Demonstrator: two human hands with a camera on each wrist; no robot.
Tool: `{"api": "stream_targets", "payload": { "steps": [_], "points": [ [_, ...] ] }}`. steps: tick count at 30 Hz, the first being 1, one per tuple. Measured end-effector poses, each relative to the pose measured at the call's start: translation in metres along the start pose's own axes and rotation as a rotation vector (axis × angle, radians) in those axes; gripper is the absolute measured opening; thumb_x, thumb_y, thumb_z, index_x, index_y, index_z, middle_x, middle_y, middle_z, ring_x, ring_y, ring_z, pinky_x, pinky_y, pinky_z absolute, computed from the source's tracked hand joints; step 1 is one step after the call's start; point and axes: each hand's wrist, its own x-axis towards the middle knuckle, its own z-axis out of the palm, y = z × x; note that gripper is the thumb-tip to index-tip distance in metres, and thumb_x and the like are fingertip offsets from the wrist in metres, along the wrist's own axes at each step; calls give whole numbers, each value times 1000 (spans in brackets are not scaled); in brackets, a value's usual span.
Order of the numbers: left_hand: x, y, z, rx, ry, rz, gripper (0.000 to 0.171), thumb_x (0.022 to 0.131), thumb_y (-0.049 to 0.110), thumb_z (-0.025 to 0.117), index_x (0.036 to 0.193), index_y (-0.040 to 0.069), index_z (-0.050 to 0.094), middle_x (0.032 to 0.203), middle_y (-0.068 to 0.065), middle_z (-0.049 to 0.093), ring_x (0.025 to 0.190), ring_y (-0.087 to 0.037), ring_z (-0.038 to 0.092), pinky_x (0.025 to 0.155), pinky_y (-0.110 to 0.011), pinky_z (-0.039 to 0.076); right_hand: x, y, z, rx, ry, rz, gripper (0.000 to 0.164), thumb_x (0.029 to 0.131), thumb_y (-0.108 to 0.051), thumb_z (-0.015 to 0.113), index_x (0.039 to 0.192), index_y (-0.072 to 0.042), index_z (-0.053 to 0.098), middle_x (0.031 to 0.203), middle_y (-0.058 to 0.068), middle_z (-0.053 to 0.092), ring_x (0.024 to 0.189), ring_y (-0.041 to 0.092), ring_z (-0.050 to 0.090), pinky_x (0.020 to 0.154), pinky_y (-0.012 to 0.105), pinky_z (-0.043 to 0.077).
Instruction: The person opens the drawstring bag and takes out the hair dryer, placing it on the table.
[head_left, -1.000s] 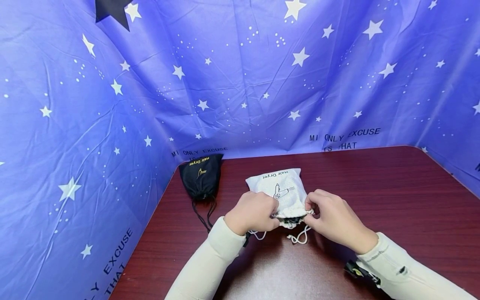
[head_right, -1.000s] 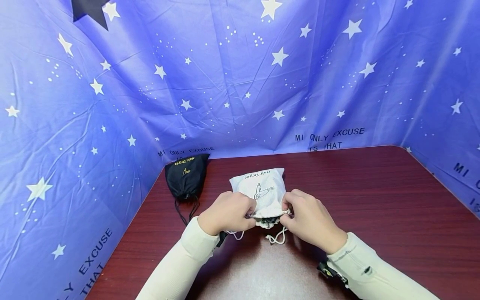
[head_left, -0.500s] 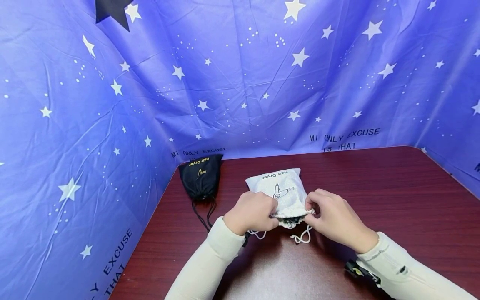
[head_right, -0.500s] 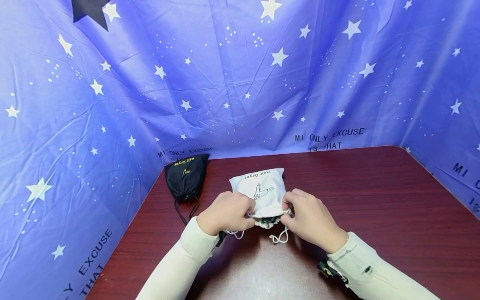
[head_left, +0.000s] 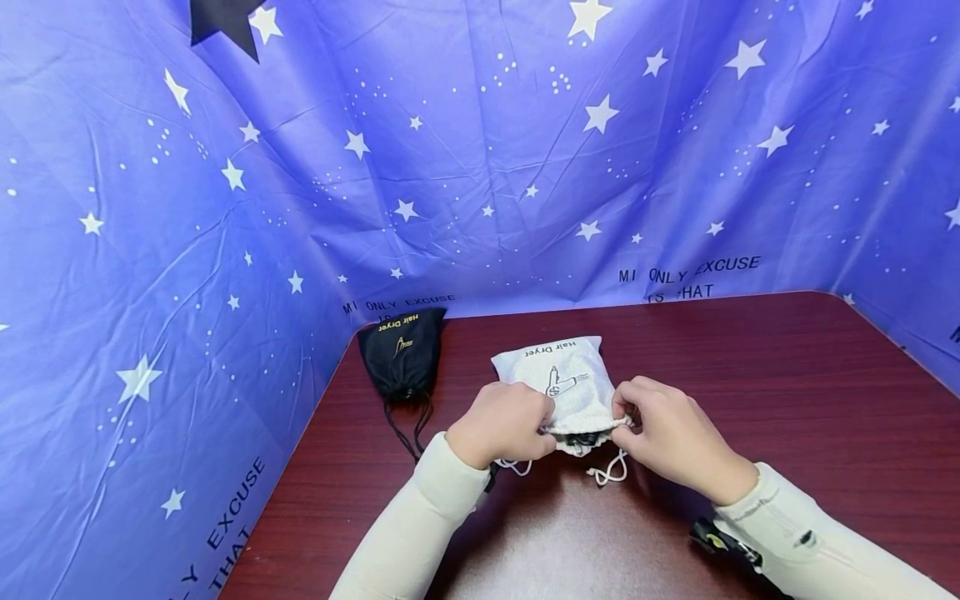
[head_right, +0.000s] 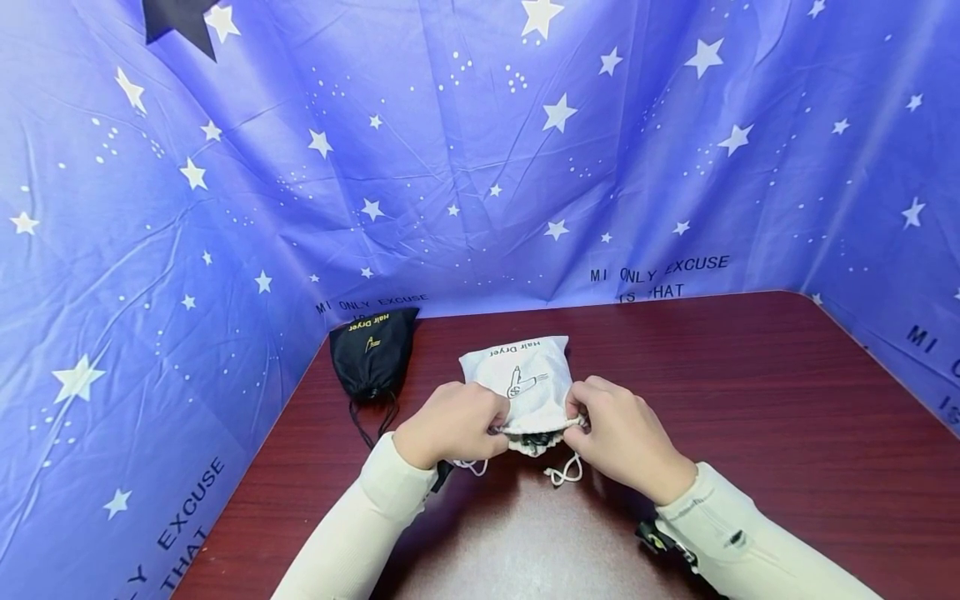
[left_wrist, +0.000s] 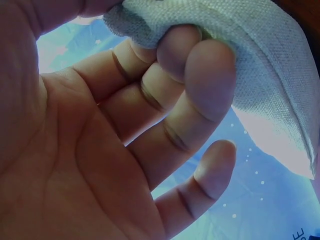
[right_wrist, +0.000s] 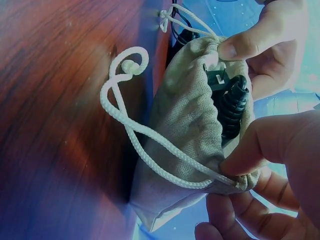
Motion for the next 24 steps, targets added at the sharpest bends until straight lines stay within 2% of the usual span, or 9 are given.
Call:
{"api": "stream_targets", "payload": {
  "steps": [13,24],
  "points": [
    [0,-1,0,-7,-3,0,41,81,37,74,60,26,40,56,11,34,56,-10,41,46,-33,34,1,1,-1,3,14,-11,30,65,-6,74,77,-26,56,73,-13,49,61,2,44,55,23,37],
    [0,-1,-2,-16,-1,-5,37,83,36,72,61,26,45,56,10,42,57,-9,50,48,-33,37,1,3,0,0,18,-14,30,65,-5,73,77,-26,56,73,-13,49,62,2,45,56,23,38]
  ]
}}
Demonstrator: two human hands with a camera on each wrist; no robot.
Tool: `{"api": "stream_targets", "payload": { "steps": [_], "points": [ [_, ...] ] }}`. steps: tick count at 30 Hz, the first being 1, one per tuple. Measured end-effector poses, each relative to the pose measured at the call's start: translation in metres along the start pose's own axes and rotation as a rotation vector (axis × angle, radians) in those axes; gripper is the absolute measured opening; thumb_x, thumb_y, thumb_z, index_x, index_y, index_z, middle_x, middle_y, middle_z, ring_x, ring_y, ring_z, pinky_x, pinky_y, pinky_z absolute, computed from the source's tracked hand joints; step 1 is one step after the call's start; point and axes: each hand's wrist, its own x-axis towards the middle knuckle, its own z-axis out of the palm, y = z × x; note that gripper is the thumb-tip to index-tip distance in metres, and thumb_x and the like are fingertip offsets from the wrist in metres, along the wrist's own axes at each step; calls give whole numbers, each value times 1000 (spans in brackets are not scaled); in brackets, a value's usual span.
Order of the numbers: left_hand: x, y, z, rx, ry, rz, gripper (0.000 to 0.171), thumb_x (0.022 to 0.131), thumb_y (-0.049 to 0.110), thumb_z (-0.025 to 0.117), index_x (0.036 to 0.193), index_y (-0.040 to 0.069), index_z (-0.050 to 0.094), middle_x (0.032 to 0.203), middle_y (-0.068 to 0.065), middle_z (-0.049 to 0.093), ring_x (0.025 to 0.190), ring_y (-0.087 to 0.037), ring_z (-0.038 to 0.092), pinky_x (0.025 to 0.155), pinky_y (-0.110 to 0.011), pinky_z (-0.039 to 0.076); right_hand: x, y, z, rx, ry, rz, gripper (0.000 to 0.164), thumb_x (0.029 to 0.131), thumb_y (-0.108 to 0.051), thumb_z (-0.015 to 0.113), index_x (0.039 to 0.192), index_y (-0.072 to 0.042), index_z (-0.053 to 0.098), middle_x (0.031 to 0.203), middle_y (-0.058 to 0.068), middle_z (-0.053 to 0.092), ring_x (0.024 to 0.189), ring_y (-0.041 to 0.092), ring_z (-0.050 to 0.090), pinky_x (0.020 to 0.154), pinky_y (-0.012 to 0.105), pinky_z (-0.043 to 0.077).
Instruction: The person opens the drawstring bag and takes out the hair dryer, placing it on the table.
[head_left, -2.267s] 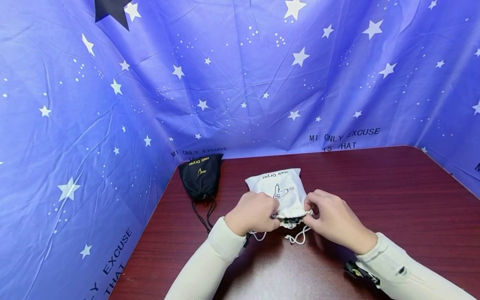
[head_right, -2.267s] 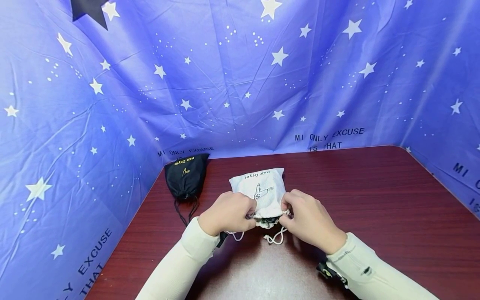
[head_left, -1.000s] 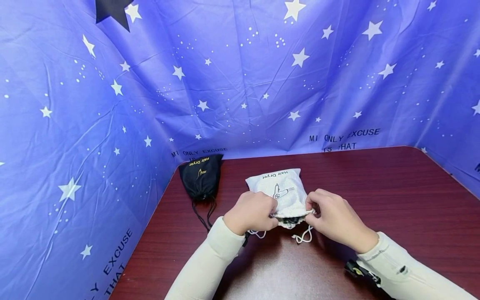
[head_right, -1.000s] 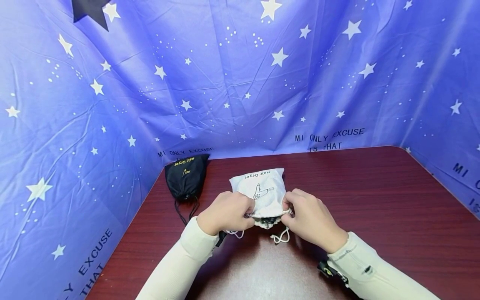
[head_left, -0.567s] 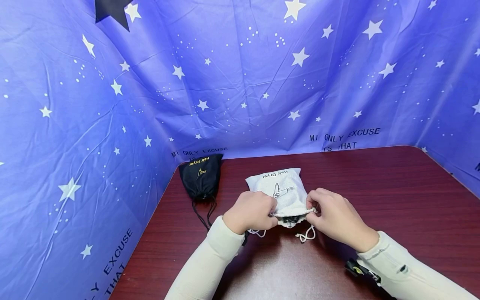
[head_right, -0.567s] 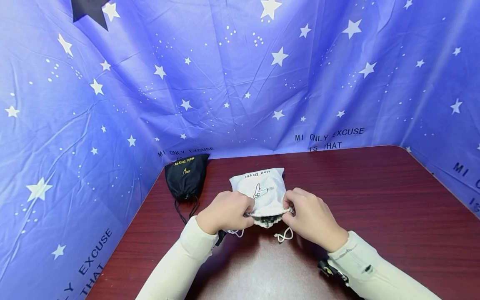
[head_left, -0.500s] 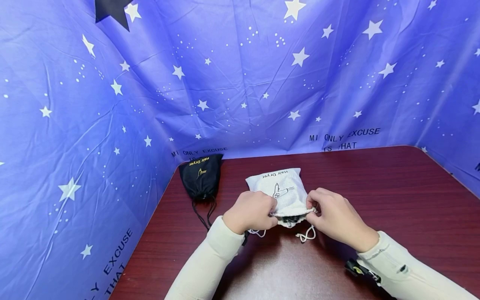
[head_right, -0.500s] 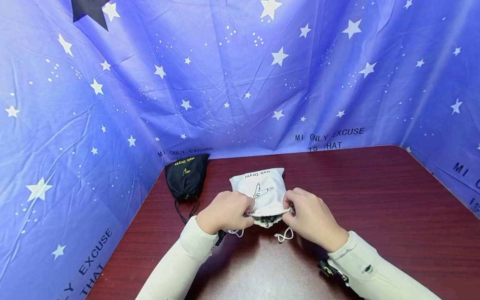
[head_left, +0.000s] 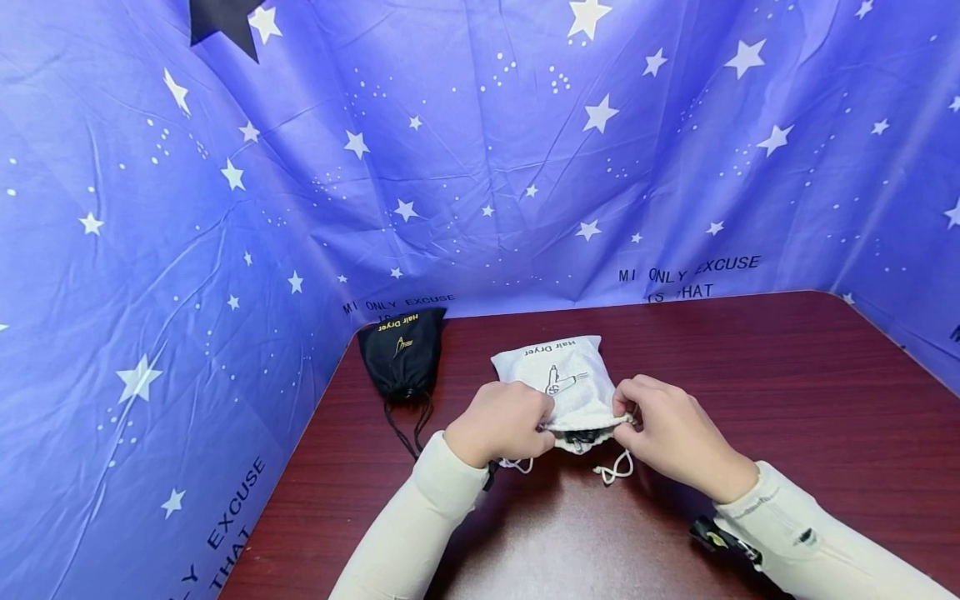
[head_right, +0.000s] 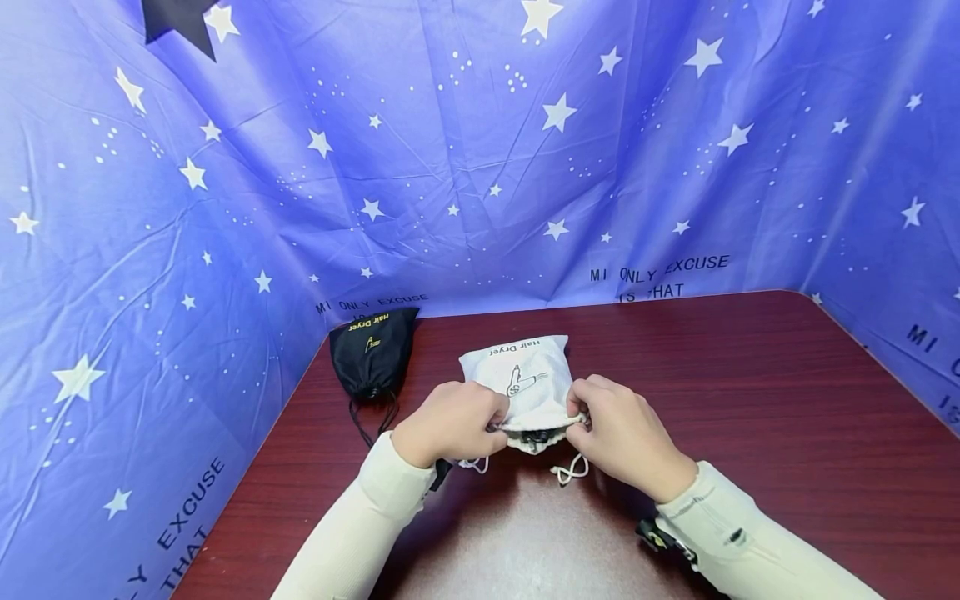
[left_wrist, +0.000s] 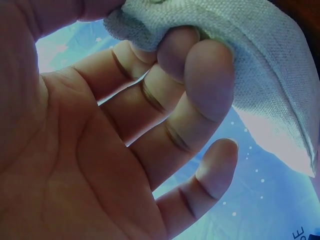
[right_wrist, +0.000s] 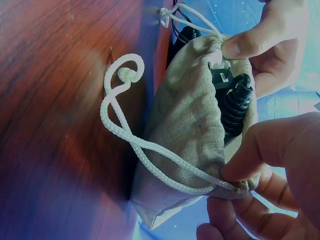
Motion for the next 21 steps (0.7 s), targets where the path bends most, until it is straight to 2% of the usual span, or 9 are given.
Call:
{"api": "stream_targets", "payload": {
  "steps": [8,21],
  "points": [
    [0,1,-2,-12,-5,-5,35,84,36,72,62,26,47,59,9,49,59,-9,52,49,-34,38,0,1,1,1,-7,7,29,65,-5,72,77,-26,56,72,-13,49,62,3,44,56,24,38],
    [0,-1,-3,-22,3,-6,33,84,35,72,63,26,48,59,10,49,61,-9,53,49,-33,38,1,3,1,0,-7,15,29,65,-4,71,78,-26,56,73,-12,50,63,4,45,56,24,38]
  ]
}}
